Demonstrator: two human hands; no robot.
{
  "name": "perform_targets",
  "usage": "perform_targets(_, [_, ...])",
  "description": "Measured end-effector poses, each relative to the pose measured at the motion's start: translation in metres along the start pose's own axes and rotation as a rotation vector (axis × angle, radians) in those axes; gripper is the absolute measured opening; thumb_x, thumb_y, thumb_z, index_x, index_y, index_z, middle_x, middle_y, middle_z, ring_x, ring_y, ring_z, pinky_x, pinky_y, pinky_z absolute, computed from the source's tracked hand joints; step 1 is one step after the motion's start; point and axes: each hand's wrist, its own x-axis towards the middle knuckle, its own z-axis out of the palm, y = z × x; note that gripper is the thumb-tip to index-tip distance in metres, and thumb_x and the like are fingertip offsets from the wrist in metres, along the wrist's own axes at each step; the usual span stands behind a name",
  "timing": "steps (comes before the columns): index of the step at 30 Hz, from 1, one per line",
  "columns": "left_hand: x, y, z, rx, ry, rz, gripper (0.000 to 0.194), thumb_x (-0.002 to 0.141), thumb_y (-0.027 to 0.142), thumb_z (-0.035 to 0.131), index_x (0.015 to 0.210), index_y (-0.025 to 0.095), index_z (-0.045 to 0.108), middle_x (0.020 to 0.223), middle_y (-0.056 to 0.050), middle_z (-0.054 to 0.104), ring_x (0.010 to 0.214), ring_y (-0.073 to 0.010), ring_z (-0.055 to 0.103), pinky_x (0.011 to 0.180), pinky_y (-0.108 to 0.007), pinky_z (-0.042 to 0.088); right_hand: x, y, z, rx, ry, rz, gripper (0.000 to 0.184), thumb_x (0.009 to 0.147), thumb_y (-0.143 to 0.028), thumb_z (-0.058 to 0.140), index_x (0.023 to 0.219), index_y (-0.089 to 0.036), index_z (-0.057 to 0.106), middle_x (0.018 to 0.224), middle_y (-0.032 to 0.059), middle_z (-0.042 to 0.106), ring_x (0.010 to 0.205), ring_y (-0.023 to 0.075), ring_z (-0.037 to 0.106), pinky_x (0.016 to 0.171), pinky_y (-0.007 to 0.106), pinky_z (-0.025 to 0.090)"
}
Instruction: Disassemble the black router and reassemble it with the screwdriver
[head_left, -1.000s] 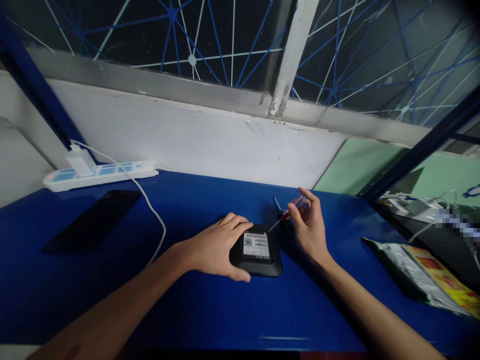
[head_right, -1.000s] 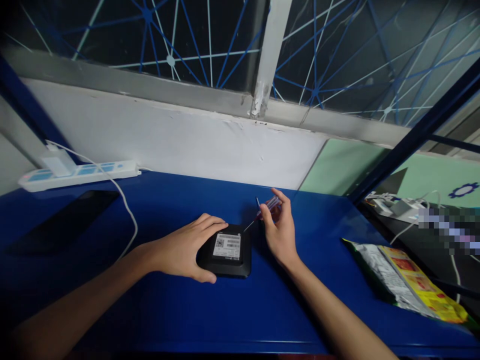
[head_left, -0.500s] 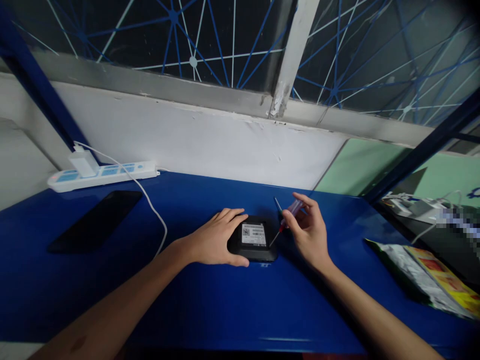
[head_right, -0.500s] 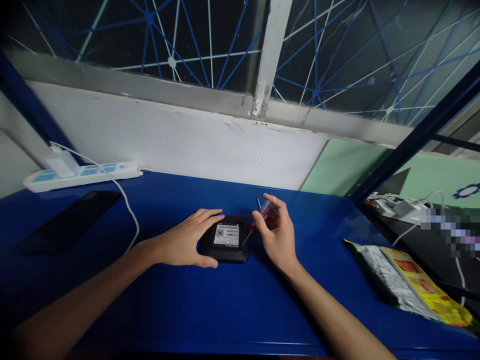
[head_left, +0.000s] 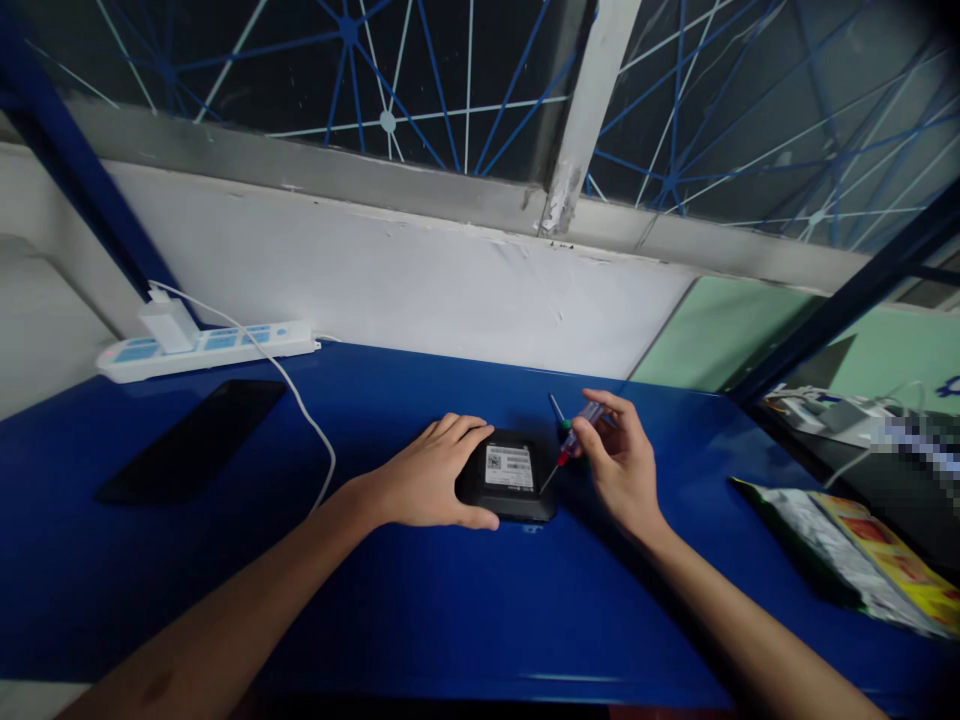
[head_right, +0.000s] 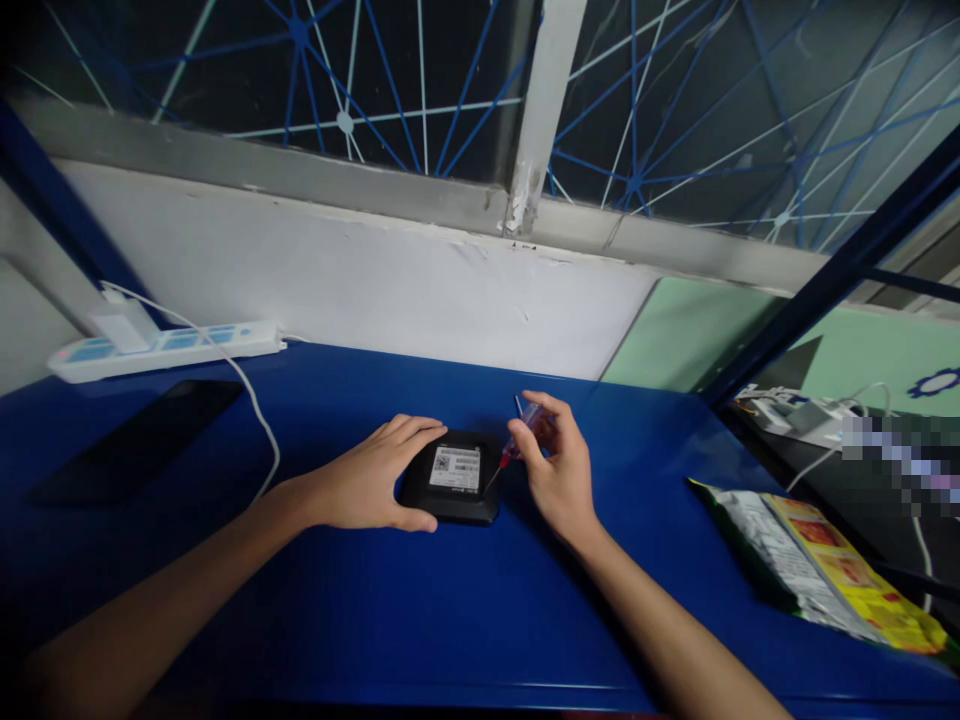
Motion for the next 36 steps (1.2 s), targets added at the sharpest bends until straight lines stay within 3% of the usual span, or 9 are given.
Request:
perform_targets(10, [0.0022, -0.0042, 0.0018, -0.04, 0.003, 0.007, 0.112, 0.064, 0.079, 0.07, 0.155, 0.023, 0.035, 0.149, -0.014, 0.042, 0.134, -0.0416, 0.037, 0.114, -0.061, 0.032, -0.0028, -0.0071, -0.0001, 0.138, -0.033, 0.042, 0.026, 0.099, -0.036, 0.051, 0.123, -0.029, 0.058, 0.107, 0.0038, 0.07, 0.073, 0.0154, 0.069, 0.066, 0.035, 0.061])
perform_targets(15, [0.0017, -0.0041, 0.0016, -0.044, 0.01, 0.01, 0.11, 0.065, 0.078, 0.069, 0.155, 0.026, 0.034, 0.148, -0.013, 0.043, 0.134, -0.0427, 0.037, 0.113, -0.063, 0.031, -0.0005, -0.0078, 0.0025, 0.087, 0.044, -0.002, 0.021, 0.093, -0.037, 0.063, 0.111, -0.028, 0.064, 0.08, -0.0026, 0.06, 0.061, 0.0123, 0.061, 0.057, 0.028, 0.055])
perform_targets(17, [0.0015, -0.0034, 0.0012, -0.04, 0.007, 0.009, 0.109, 0.065, 0.078, 0.07, 0.154, 0.025, 0.036, 0.148, -0.013, 0.043, 0.134, -0.0419, 0.037, 0.113, -0.061, 0.032, -0.0003, -0.0084, 0.003, 0.081, 0.068, -0.01, 0.021, 0.091, -0.036, 0.065, 0.11, -0.027, 0.064, 0.078, -0.0031, 0.059, 0.061, 0.0119, 0.06, 0.056, 0.027, 0.054])
perform_targets(21, [0.0015, -0.0034, 0.0008, -0.039, 0.005, 0.012, 0.109, 0.065, 0.079, 0.069, 0.153, 0.025, 0.036, 0.148, -0.012, 0.044, 0.133, -0.0409, 0.039, 0.113, -0.058, 0.034, -0.0023, -0.0095, 0.0013, 0.157, 0.033, 0.022, 0.024, 0.097, -0.036, 0.057, 0.119, -0.028, 0.06, 0.103, 0.0029, 0.07, 0.074, 0.015, 0.069, 0.065, 0.032, 0.059])
perform_targets(24, [0.0015, -0.0035, 0.0004, -0.034, -0.003, -0.003, 0.109, 0.065, 0.08, 0.068, 0.153, 0.023, 0.036, 0.148, -0.013, 0.044, 0.133, -0.0407, 0.038, 0.113, -0.058, 0.034, -0.0038, -0.0087, 0.0, 0.194, 0.002, 0.04, 0.023, 0.1, -0.038, 0.049, 0.118, -0.027, 0.059, 0.111, 0.0054, 0.07, 0.075, 0.0161, 0.071, 0.065, 0.034, 0.06])
perform_targets(36, [0.0013, -0.0007, -0.0015, -0.051, -0.003, 0.006, 0.111, 0.065, 0.078, 0.069, 0.156, 0.025, 0.033, 0.148, -0.014, 0.042, 0.133, -0.0423, 0.037, 0.112, -0.062, 0.033, -0.0011, -0.0075, 0.0009, 0.042, 0.013, 0.01, 0.023, 0.098, -0.039, 0.055, 0.116, -0.027, 0.061, 0.089, -0.0004, 0.063, 0.065, 0.0132, 0.065, 0.062, 0.03, 0.055])
